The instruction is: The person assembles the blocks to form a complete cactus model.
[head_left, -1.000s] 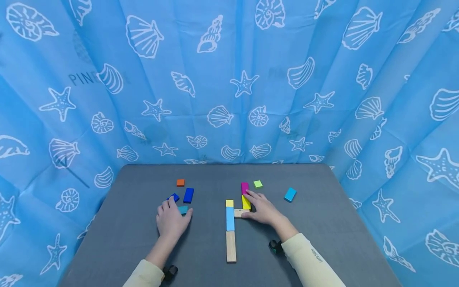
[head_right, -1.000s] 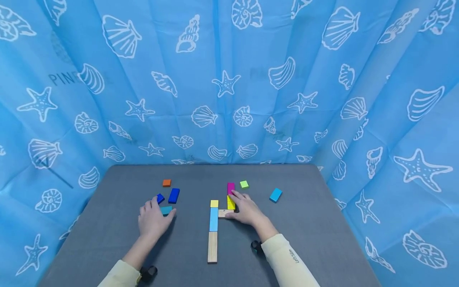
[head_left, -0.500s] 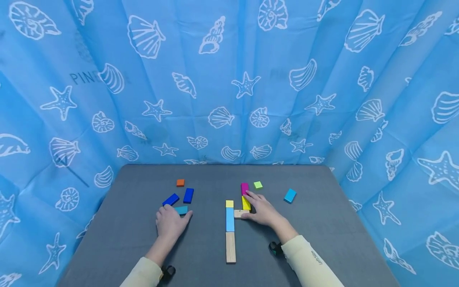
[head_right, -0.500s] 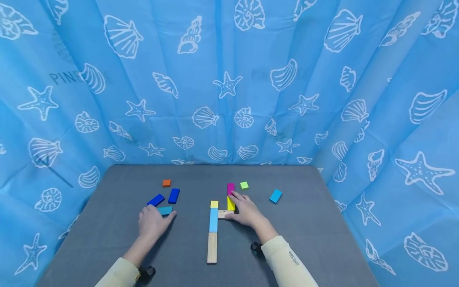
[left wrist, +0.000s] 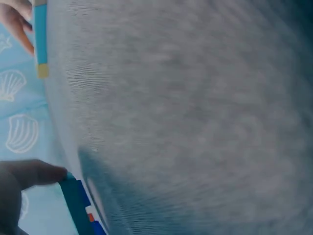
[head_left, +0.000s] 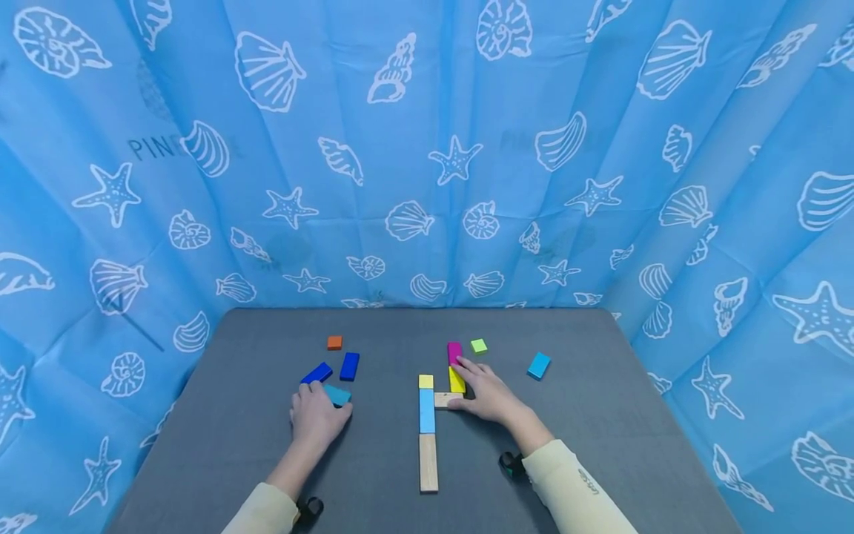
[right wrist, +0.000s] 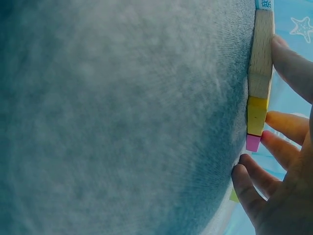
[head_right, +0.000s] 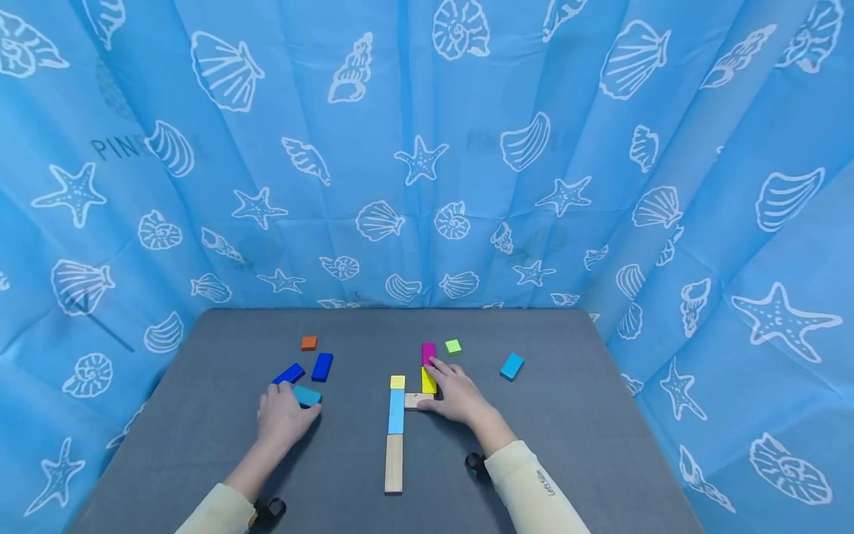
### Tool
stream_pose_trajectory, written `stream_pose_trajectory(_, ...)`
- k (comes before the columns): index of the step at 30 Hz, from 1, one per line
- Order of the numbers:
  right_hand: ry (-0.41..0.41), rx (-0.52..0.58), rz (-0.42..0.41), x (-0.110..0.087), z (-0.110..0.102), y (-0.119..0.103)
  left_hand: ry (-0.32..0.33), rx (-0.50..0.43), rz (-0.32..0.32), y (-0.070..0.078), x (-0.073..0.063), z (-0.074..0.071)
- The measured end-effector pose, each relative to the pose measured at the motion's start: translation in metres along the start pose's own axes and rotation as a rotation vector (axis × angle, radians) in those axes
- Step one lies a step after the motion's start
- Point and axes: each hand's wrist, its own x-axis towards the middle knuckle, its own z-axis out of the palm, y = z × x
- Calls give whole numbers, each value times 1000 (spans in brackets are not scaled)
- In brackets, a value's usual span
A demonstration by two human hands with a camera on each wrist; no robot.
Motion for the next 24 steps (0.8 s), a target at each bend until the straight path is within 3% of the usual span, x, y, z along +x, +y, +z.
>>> stream_pose_trajectory(7,5,6,4,0,-2,1,-40,-189,119,8,2,-3)
stream_pose_trajectory(13,4,-6,3,1,-2,2,-97,-227,198,13,7,-8)
stream_pose_trajectory(20,-7,-8,4,0,0,0,-241,-284,279,20,14,-11)
stream_pose_trajectory(24,-2,-6,0,-1,0,-1,-272,-285,315,27,19,-12)
